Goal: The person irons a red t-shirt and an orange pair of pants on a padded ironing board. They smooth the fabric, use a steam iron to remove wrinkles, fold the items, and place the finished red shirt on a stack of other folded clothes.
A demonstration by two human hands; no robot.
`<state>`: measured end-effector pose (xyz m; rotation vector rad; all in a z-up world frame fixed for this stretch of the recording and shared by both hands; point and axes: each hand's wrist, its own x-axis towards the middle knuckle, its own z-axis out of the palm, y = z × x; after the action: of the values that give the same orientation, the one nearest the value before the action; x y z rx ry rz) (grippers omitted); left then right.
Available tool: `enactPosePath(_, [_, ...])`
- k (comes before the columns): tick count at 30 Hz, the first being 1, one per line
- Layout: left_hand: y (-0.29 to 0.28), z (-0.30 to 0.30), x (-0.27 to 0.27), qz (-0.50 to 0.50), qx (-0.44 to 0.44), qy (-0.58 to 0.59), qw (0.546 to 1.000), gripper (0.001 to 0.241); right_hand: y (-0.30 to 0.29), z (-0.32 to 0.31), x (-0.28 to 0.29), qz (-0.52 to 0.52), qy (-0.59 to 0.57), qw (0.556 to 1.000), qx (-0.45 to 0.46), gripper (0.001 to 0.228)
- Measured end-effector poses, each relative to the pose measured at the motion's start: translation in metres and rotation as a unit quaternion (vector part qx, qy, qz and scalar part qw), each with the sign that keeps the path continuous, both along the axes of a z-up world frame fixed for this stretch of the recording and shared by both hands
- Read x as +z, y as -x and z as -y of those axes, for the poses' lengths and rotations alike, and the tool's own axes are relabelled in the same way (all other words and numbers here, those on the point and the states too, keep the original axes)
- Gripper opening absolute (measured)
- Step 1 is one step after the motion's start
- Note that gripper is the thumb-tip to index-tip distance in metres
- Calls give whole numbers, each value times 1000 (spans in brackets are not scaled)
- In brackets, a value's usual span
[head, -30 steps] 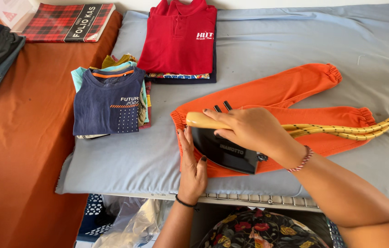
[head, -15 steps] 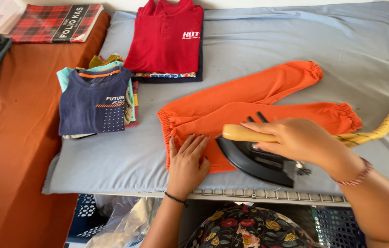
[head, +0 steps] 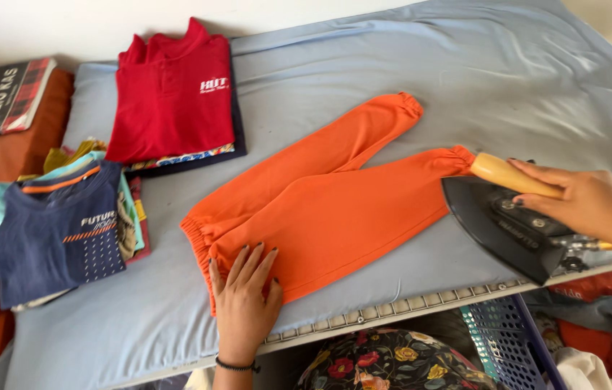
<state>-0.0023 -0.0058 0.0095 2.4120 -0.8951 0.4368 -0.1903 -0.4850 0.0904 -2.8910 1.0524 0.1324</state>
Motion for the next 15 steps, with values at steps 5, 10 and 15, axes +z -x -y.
enactPosePath(5, [-2, 0, 1, 12, -5, -10, 1000, 46, 54, 85, -60, 170, -118, 978, -36, 77])
enactPosePath(10, [1, -3, 0, -4, -27, -18, 999, 48, 60, 116, -69, 269, 51, 962, -1, 62])
enactPosePath(15, [8, -27, -3, 15, -45, -53, 997, 65, 51, 41, -36, 242, 280, 927, 66, 38])
